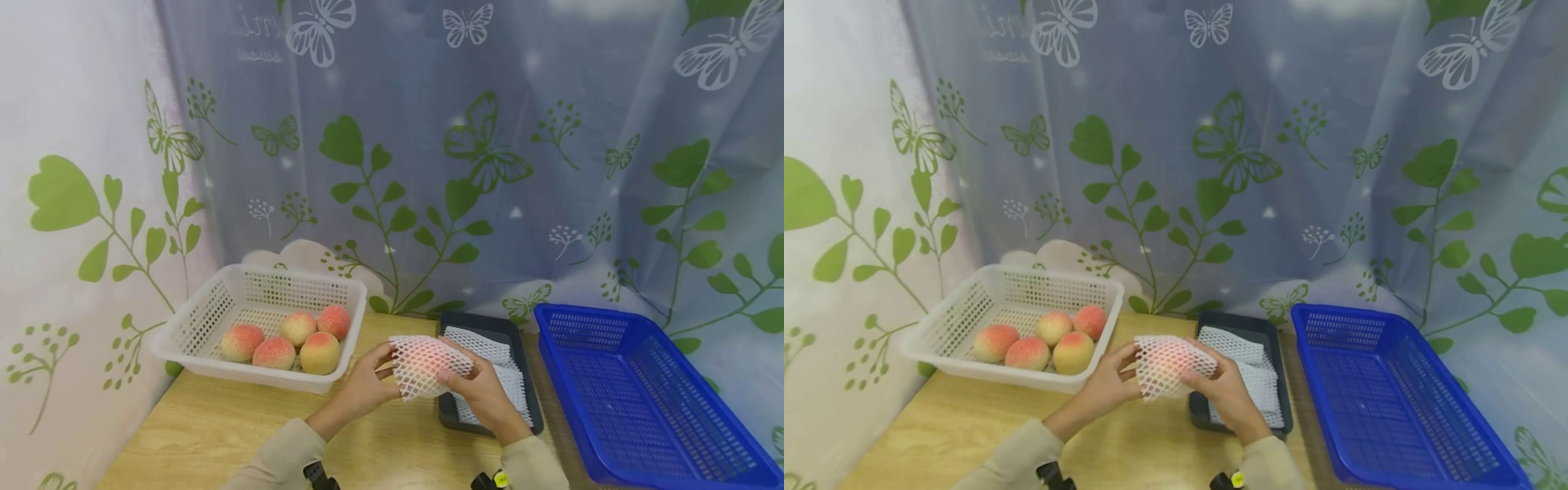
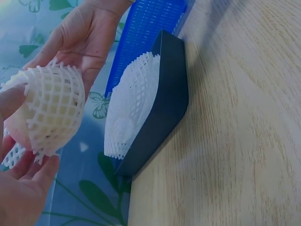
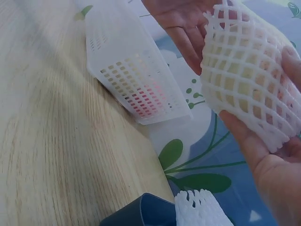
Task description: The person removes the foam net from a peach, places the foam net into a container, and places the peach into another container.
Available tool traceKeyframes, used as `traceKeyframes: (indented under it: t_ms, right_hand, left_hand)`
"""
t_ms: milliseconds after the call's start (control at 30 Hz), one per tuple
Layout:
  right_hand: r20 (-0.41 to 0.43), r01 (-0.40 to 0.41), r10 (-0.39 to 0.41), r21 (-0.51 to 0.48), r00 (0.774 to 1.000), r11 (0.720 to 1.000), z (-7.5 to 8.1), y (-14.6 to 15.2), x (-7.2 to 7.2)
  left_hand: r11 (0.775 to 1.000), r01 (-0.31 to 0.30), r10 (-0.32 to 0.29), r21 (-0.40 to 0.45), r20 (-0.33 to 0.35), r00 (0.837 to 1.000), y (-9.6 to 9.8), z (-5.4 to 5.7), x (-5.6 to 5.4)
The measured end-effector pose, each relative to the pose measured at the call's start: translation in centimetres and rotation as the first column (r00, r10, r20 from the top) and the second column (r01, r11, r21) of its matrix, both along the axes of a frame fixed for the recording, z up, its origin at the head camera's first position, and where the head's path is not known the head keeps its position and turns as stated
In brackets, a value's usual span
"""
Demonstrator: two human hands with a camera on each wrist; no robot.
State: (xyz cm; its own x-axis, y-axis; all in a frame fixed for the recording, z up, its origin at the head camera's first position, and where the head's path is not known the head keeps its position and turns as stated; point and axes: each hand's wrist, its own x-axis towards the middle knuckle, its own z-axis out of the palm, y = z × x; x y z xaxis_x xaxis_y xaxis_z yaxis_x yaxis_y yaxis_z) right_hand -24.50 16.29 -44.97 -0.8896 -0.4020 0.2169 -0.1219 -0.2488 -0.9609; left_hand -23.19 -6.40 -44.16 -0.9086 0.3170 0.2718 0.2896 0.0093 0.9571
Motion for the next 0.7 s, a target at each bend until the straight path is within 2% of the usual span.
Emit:
traceKeyframes:
  t_ms: [167,333,467,700]
  right_hand:
    - [-0.008,0.004,-0.004,-0.002,1.0,1.0,-0.09,-0.4,0.1]
    - [0.024,0.04,-0.04,0.004,0.999,0.999,-0.09,-0.62,0.16]
    - [0.039,0.058,-0.058,0.0,0.998,0.998,-0.09,-0.68,0.17]
    - [0.031,0.111,-0.11,-0.015,0.993,0.994,-0.17,-0.8,0.19]
  left_hand:
    - [1.0,-0.009,0.009,-0.023,0.001,1.0,0.02,-0.03,0.19]
    - [0.998,-0.032,0.034,-0.048,0.031,0.999,-0.35,0.0,0.44]
    - [0.999,-0.026,0.028,-0.033,0.05,0.998,-0.67,-0.12,0.4]
    - [1.0,-0.006,0.005,0.024,0.027,1.0,-0.92,-0.19,0.22]
